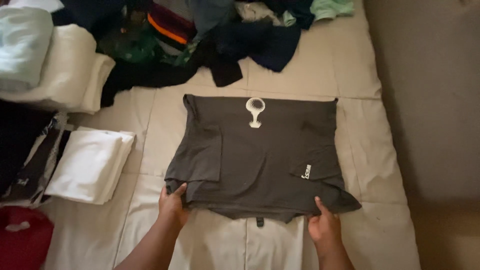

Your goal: Folding various pieces of laundry, including undershirts and t-shirts, on a bed.

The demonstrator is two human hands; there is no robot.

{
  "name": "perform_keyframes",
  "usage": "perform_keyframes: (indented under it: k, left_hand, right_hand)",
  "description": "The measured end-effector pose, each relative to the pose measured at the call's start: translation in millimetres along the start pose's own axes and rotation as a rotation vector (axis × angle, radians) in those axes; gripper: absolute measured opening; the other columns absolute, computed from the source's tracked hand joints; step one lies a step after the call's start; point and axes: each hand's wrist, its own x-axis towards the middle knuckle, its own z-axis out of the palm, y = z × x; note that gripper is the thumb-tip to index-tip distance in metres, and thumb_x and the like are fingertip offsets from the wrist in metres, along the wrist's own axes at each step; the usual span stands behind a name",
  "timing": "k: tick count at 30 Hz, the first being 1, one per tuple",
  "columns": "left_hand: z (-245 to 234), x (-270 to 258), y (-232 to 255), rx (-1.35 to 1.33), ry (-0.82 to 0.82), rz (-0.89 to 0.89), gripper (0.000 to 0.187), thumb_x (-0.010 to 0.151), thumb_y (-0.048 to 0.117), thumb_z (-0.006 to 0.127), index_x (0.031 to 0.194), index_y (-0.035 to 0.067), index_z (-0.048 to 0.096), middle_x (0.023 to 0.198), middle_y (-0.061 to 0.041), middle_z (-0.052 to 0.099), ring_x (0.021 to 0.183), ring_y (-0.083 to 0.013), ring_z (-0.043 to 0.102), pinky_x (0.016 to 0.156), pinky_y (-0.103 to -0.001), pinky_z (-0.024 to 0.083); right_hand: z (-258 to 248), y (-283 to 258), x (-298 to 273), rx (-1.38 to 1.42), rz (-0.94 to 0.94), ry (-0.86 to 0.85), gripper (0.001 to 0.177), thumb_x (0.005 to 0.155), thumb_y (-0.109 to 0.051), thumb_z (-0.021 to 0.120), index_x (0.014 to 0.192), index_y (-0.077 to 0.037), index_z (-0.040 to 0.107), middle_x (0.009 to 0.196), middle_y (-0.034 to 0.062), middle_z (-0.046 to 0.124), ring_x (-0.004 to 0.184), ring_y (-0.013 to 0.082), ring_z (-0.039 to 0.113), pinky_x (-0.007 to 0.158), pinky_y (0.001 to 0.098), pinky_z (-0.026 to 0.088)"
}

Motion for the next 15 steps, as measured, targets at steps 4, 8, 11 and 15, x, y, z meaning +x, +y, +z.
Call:
perform_keyframes:
  k: [4,8,11,15]
  left_hand:
    - [-13.1,2.1,-4.4,0.003,0.048,0.009,0.045,0.094,0.005,0.065,0.136,0.016,0.051,0.133,-0.01,0.061,0.118,-0.0345,0.06,0.087,-0.054,0.052]
    - [-28.4,-6.0,-5.7,-0.004,0.075,0.024,0.042,0.093,0.005,0.065,0.132,0.014,0.055,0.127,-0.011,0.065,0.112,-0.0317,0.064,0.086,-0.049,0.055]
    - [-63.7,-8.8,-17.9,0.061,0.093,0.053,0.039,0.093,0.008,0.066,0.131,0.009,0.056,0.122,-0.014,0.067,0.106,-0.0308,0.066,0.083,-0.047,0.055]
    - [-110.6,19.8,-52.7,0.067,0.089,0.046,0.042,0.094,0.012,0.067,0.134,0.004,0.055,0.121,-0.016,0.065,0.103,-0.0316,0.066,0.079,-0.049,0.053]
  right_hand:
    - [-5.9,-3.6,-16.8,-0.133,0.023,0.185,0.071,0.087,-0.013,0.075,0.15,-0.004,0.044,0.147,0.017,0.056,0.127,0.0327,0.057,0.101,0.0414,0.051]
    - [-6.0,-10.0,-71.8,-0.118,-0.01,0.086,0.074,0.083,-0.006,0.069,0.152,-0.009,0.043,0.148,0.0152,0.055,0.123,0.0361,0.058,0.095,0.0552,0.053]
    - [-54.9,20.2,-39.6,-0.213,-0.061,0.218,0.072,0.09,-0.007,0.069,0.155,-0.004,0.038,0.152,0.0195,0.052,0.132,0.0374,0.055,0.101,0.0558,0.052]
    - [-69.1,15.4,-29.9,-0.219,0.06,0.148,0.071,0.092,-0.013,0.067,0.156,-0.006,0.035,0.152,0.0208,0.051,0.132,0.0379,0.055,0.103,0.0539,0.051]
